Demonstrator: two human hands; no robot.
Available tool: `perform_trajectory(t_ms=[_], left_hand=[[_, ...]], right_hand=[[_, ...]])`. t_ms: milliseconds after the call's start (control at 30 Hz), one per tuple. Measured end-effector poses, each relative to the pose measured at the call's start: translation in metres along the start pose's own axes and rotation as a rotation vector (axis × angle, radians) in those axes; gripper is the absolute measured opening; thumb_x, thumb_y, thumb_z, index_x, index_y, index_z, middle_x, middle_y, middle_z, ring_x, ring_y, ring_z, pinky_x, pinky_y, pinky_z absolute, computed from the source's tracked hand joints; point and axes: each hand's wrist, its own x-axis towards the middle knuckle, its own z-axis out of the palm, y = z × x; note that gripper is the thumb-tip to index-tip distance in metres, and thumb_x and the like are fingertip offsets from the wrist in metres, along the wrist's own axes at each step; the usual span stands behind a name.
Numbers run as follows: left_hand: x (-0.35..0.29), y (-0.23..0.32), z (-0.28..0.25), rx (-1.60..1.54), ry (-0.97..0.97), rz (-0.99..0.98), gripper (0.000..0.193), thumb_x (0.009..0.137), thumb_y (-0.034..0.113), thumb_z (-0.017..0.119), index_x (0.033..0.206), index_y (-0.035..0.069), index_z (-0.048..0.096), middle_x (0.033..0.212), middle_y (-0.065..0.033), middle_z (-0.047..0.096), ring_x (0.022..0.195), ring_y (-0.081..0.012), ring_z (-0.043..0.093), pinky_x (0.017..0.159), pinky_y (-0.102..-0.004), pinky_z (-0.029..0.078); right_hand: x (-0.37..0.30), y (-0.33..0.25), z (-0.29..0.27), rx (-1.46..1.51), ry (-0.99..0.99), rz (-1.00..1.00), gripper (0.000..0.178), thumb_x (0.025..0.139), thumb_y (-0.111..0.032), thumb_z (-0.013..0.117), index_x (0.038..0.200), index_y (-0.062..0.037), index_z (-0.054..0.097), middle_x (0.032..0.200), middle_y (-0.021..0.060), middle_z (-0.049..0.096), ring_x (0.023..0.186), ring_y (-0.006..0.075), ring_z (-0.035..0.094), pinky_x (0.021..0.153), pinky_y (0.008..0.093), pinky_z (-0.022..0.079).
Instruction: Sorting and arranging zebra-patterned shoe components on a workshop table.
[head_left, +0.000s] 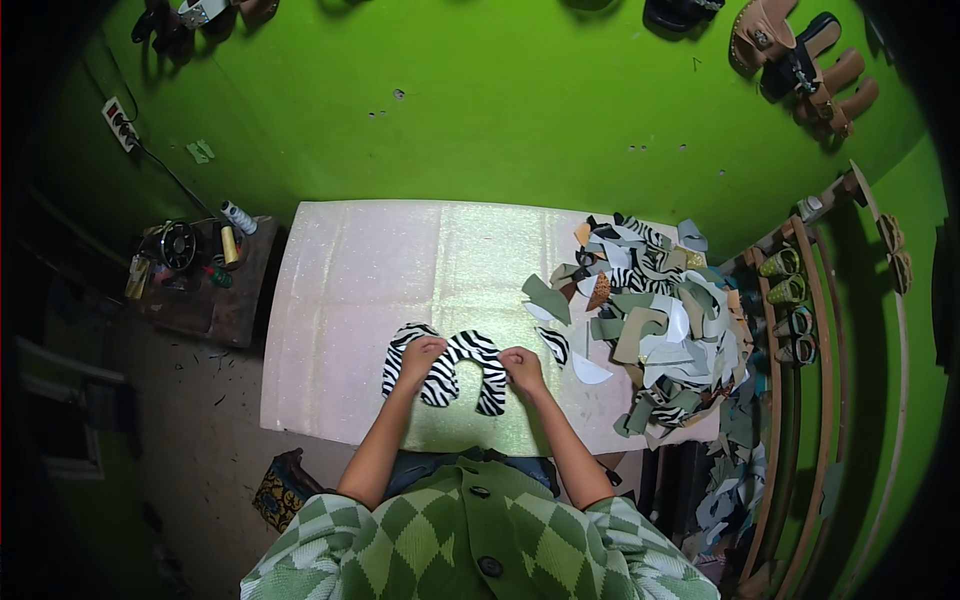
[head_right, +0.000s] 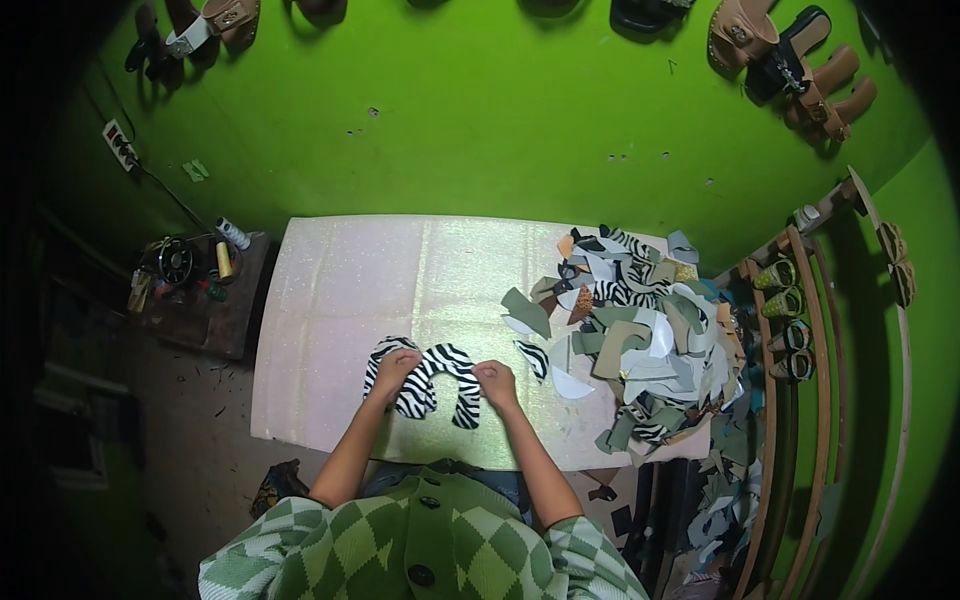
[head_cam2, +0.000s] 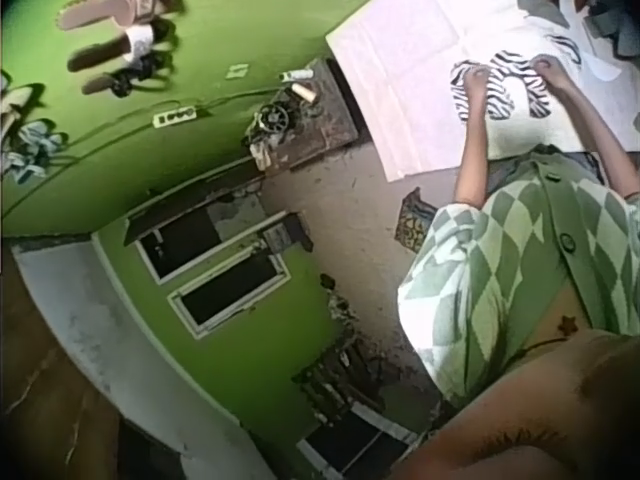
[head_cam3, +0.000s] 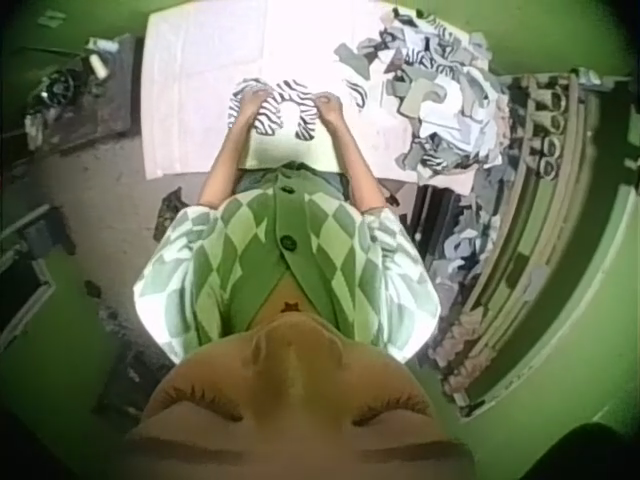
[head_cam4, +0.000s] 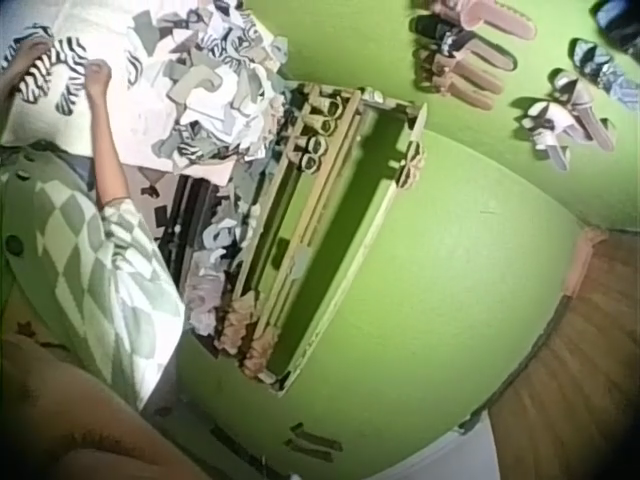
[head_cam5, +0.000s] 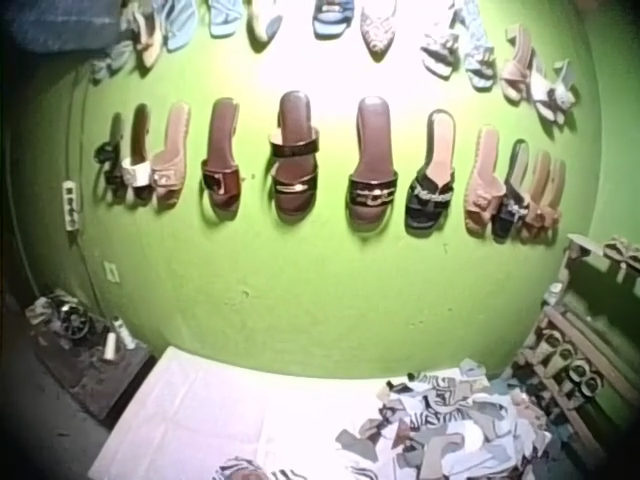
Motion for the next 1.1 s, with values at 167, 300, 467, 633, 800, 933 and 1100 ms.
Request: perform_trajectory(t_ms=[167,300,467,633,800,933,1100], left_hand=[[0.004,-0.020,-0.062,0.144,0.191,0.013,0.018,0.077,0.016,0.068,0.090,0.002,0.068,0.079,-0.0055,0.067,0.070,-0.0095,0.060,0.065,-0.0213,0.046],[0.005,-0.032,-0.085,0.058,0.240,0.011,0.016,0.076,0.014,0.069,0.088,0.003,0.066,0.077,-0.0057,0.067,0.068,-0.0095,0.061,0.064,-0.0210,0.047],[0.005,-0.029,-0.092,0.175,0.276,0.074,0.015,0.075,0.014,0.070,0.084,0.003,0.064,0.075,-0.0064,0.066,0.067,-0.0114,0.062,0.062,-0.0229,0.048],[0.009,-0.042,-0.098,0.275,0.291,0.141,0.014,0.074,0.015,0.070,0.083,0.006,0.064,0.075,-0.0071,0.066,0.066,-0.0157,0.063,0.061,-0.0267,0.049],[0.004,-0.031,-0.091,0.350,0.313,0.177,0.015,0.075,0.016,0.070,0.083,0.006,0.063,0.074,-0.0074,0.066,0.062,-0.0180,0.062,0.057,-0.0292,0.048],[-0.006,-0.019,-0.091,0.406,0.287,0.123,0.018,0.077,0.014,0.066,0.092,0.005,0.061,0.085,-0.0094,0.065,0.073,-0.0220,0.062,0.063,-0.0314,0.047],[-0.032,-0.005,-0.081,0.730,0.297,0.471,0.033,0.080,0.009,0.057,0.112,0.003,0.053,0.118,-0.0116,0.054,0.112,-0.0293,0.047,0.089,-0.0380,0.038]], right_hand=[[0.021,-0.003,0.066,-0.090,-0.060,-0.057,0.008,0.080,-0.009,0.063,0.082,-0.0012,0.061,0.061,-0.0002,0.057,0.047,0.0052,0.049,0.043,0.0199,0.039],[0.033,0.001,0.096,-0.272,0.010,-0.185,0.007,0.078,-0.008,0.063,0.079,-0.0005,0.063,0.062,0.0006,0.059,0.052,0.0057,0.051,0.048,0.0208,0.041],[0.029,-0.002,0.114,-0.373,0.112,-0.215,0.010,0.077,-0.010,0.065,0.079,0.0004,0.064,0.063,0.0020,0.061,0.058,0.0061,0.052,0.054,0.0220,0.043],[0.022,-0.010,0.125,-0.470,0.200,-0.227,0.013,0.076,-0.014,0.067,0.080,-0.0014,0.065,0.064,0.0043,0.061,0.057,0.0098,0.054,0.056,0.0244,0.044],[0.020,-0.011,0.124,-0.622,0.265,-0.217,0.014,0.076,-0.017,0.066,0.086,-0.0062,0.065,0.072,0.0064,0.061,0.065,0.0172,0.058,0.061,0.0292,0.046],[0.007,-0.019,0.130,-0.799,0.275,-0.453,0.022,0.076,-0.008,0.060,0.098,-0.0077,0.061,0.097,0.0097,0.059,0.089,0.0250,0.056,0.077,0.0339,0.044],[-0.008,-0.012,0.124,-0.912,0.058,-0.777,0.047,0.073,-0.001,0.052,0.119,-0.0057,0.049,0.125,0.0130,0.048,0.115,0.0299,0.045,0.094,0.0402,0.035]])
